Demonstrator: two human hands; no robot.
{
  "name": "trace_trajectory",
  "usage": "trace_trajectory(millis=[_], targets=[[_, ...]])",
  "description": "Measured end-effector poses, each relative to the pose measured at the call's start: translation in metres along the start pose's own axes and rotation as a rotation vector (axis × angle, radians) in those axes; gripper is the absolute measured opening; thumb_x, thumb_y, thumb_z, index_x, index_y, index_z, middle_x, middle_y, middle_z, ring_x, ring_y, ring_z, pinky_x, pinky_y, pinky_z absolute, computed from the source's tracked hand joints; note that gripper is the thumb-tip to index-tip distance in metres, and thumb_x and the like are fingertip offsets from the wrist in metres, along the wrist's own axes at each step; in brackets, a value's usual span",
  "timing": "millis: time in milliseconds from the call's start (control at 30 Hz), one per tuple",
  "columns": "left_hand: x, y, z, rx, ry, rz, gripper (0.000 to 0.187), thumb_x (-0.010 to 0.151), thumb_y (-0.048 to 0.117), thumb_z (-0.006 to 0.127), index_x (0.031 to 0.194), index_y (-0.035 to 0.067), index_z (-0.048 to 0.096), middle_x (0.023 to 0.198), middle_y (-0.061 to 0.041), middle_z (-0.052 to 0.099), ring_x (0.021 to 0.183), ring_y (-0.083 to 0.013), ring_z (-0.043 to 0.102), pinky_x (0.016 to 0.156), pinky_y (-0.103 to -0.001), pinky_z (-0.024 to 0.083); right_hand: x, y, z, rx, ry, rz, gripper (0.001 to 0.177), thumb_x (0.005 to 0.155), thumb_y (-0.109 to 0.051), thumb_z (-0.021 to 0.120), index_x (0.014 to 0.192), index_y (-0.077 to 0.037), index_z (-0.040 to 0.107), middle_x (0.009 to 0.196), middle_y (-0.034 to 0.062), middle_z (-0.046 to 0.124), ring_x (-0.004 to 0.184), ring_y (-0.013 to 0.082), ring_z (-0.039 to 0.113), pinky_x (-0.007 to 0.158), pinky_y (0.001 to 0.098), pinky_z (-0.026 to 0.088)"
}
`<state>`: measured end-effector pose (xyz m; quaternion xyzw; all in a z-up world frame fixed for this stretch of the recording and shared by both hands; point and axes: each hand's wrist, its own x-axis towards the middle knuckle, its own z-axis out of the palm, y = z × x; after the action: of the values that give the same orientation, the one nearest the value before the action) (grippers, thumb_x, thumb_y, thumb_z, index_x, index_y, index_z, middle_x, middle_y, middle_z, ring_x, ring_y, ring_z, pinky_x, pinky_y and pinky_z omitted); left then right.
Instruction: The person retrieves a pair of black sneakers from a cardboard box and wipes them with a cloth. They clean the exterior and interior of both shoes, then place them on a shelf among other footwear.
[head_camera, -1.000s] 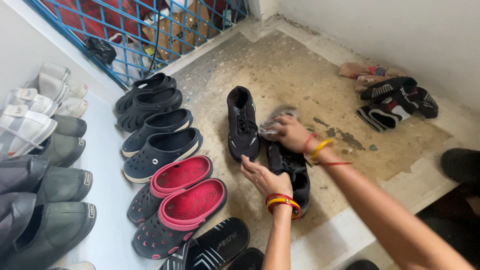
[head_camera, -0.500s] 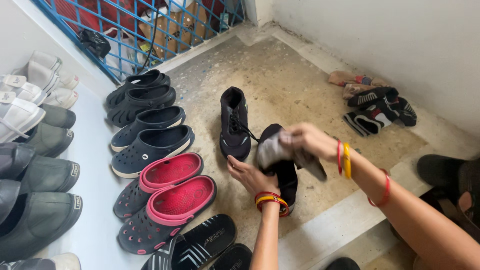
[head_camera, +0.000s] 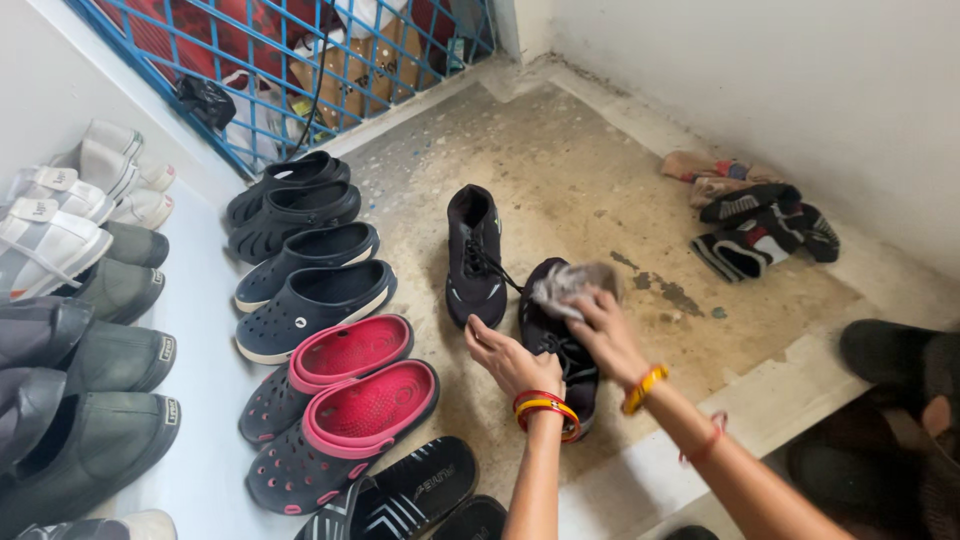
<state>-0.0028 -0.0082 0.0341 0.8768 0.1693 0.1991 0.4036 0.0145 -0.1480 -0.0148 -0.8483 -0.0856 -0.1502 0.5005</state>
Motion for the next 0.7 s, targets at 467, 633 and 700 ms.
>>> trace_trajectory(millis=[467,633,700], targets=[[-0.002,0.025,-0.022,-0.028,-0.059,0.019,0.115,0.056,-0.006,0.086,0.150,-0.005,0.020,0.153,-0.022,0.028,0.141,-0.0372,0.036,0.118,-0.040,0.033,0.105,-0.014,0.000,-0.388,-0.185,-0.283,0.037,0.099,-0.037,0.061,0.125,-0.014,0.073,0.137,0.0243,0.054,0.125,0.0460,0.047,0.105,0.0497,0.033],[-0.001,0.027,-0.022,-0.094,-0.047,0.024,0.112,0.057,-0.009,0.083,0.151,-0.006,0.020,0.154,-0.022,0.028,0.142,-0.0373,0.037,0.119,-0.039,0.034,0.085,0.009,0.027,-0.576,-0.313,-0.264,0.034,0.095,-0.036,0.058,0.119,-0.018,0.073,0.130,0.0120,0.064,0.130,0.0347,0.054,0.110,0.0410,0.042],[-0.002,0.023,-0.020,-0.062,-0.006,0.035,0.112,0.058,-0.010,0.081,0.152,-0.005,0.020,0.154,-0.022,0.028,0.142,-0.0374,0.037,0.120,-0.041,0.033,0.063,-0.003,0.009,-0.439,-0.442,-0.206,0.035,0.097,-0.036,0.056,0.120,-0.014,0.071,0.126,0.0108,0.067,0.127,0.0308,0.058,0.107,0.0391,0.046]])
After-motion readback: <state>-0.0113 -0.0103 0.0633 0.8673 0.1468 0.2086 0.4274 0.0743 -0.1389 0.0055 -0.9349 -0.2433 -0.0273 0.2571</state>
